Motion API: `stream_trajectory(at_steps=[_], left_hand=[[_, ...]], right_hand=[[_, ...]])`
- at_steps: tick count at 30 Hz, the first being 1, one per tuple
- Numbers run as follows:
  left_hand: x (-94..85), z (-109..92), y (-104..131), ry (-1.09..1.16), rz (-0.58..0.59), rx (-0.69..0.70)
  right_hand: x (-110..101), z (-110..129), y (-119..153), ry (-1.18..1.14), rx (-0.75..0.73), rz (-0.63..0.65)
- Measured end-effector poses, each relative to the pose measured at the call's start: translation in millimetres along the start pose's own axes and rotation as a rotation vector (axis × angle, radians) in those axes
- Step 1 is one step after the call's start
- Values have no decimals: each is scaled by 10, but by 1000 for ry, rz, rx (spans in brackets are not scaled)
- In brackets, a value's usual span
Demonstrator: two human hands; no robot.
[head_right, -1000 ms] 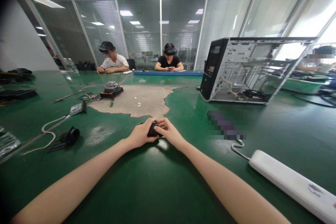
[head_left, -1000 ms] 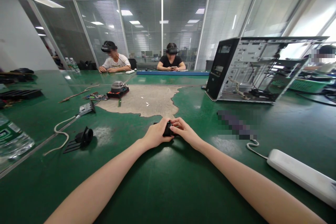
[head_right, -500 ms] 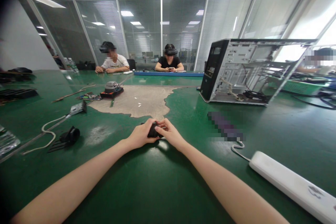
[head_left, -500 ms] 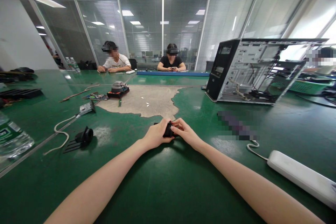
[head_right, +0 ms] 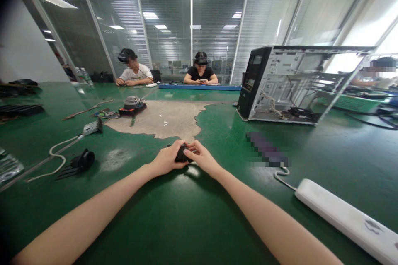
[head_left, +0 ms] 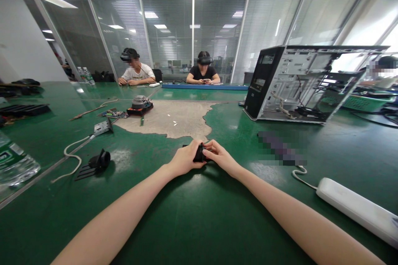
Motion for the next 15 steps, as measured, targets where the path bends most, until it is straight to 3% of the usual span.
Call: stream_trajectory(at_steps=[5, 10, 15], left_hand=[[-6, -2, 0, -3, -2, 10], [-16, -7, 3, -8, -3, 26], [-7, -3, 2, -1, -9, 15]], right_hand=[[-16, -35, -18, 25, 6, -22], [-9, 80, 31, -56, 1, 63], [-8, 72, 34, -58, 18, 0]])
Point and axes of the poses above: each hand's wrist, its own y-axis away from the middle knuckle, its own x-axis out of the palm, z = x × y, the point moved 4 cm from there along -y, towards the middle knuckle, and after that the axes turned 15 degrees about -z, right-handed, at the moved point
